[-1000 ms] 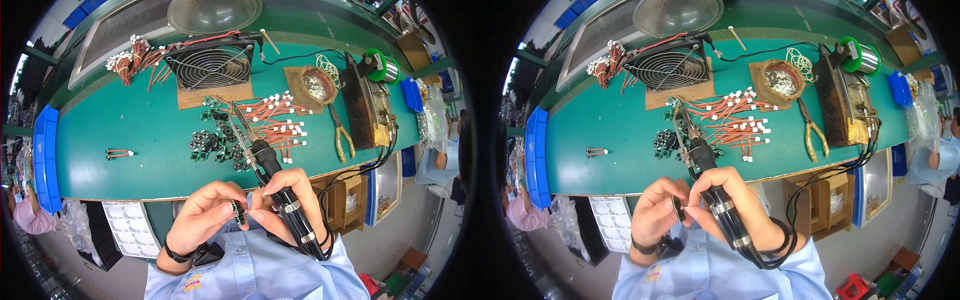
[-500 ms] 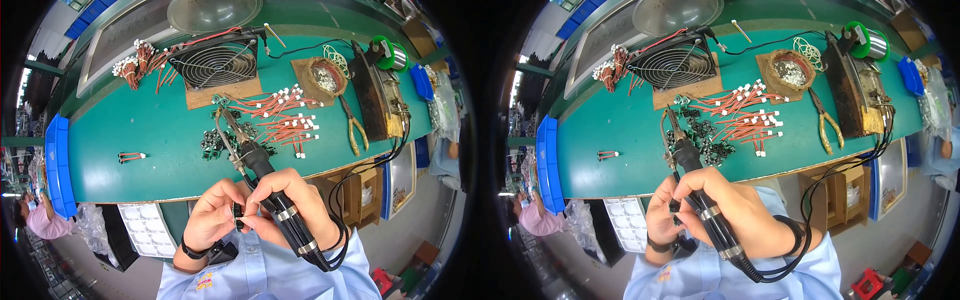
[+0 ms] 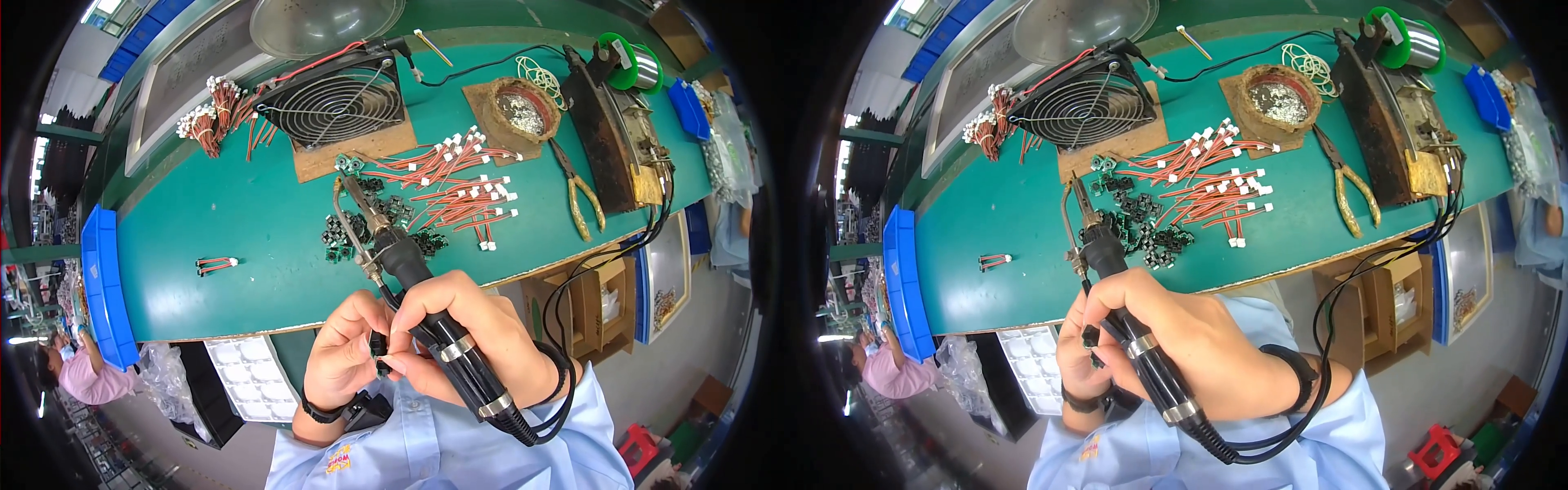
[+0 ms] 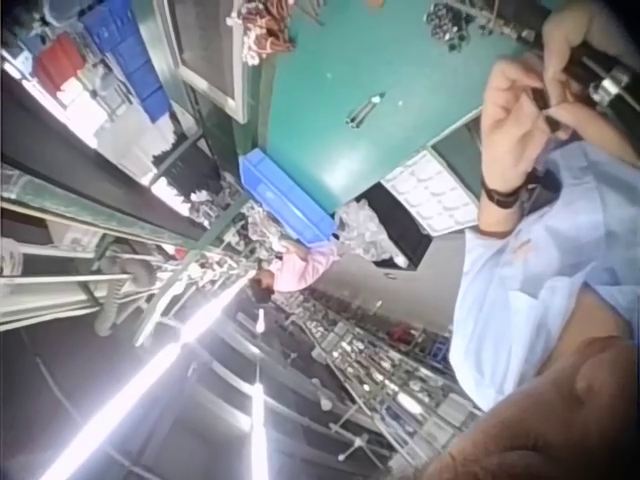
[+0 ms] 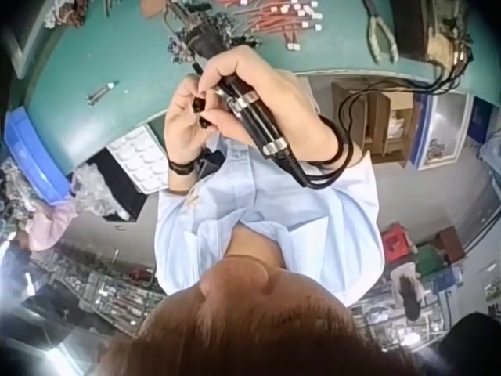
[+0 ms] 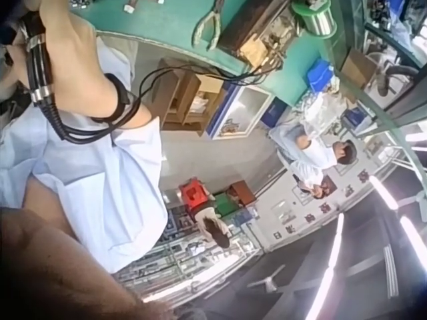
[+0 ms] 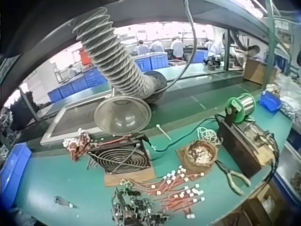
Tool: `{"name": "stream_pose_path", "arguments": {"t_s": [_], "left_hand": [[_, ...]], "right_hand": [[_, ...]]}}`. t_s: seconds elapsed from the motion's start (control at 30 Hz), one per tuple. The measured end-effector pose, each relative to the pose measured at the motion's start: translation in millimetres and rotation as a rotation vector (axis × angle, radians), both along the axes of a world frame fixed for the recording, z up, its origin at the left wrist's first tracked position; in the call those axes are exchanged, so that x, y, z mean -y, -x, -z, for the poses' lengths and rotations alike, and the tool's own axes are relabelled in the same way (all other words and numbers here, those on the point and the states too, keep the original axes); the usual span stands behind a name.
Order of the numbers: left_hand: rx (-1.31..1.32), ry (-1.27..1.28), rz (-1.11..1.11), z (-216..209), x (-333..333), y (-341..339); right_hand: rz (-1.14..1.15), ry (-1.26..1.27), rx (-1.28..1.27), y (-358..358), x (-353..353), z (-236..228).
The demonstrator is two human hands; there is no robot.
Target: The person solders wires to circuit boards using a soldering iron, handling the items one at a time. After each board is soldered, they place it on the table and pick up a new board and wire to repeat the process.
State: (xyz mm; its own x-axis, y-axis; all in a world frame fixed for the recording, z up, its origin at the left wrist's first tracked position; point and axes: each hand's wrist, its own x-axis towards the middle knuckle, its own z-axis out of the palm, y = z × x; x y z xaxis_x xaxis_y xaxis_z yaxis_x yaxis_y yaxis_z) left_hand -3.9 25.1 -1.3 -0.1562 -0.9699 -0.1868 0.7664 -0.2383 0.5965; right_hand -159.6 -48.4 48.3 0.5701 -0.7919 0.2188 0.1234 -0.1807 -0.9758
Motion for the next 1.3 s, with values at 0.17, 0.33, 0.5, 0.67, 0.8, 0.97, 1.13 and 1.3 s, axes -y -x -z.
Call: {"name": "stream_pose_path", "arguments": {"t_s": [0.17,0.33,0.5,0.67,0.8,0.97,1.13,1.3], "left_hand": [[0.021,-0.009,-0.016,-2.1,0.7,2.4],[0.078,0.015,-0.05,-1.9,1.1,4.6],[0.066,-0.013,-0.035,-3.2,0.6,5.2],[0.077,-0.034,-0.044,-2.4,1.0,5.1],[0.062,-0.02,-0.02,-3.3,1.6,5.3],[0.107,-0.023,-0.018,-2.2,0.9,4.1],[0.133,-0.035,-0.003,-1.3,1.5,3.3],[0.138,-0.032,-0.018,-3.5,2.6,4.9]], "right_hand": [[-0.012,-0.035,0.003,3.4,0.3,1.3],[-0.015,-0.016,0.026,4.4,1.9,1.0],[-0.015,-0.014,0.022,5.4,2.6,2.0],[-0.037,-0.034,0.006,7.4,3.5,2.0],[-0.038,-0.04,0.005,7.4,4.0,2.7],[-0.054,-0.061,-0.022,8.1,3.2,4.0],[-0.036,-0.051,-0.011,7.5,4.8,3.0],[-0.071,-0.052,-0.019,9.4,8.6,2.1]]}}
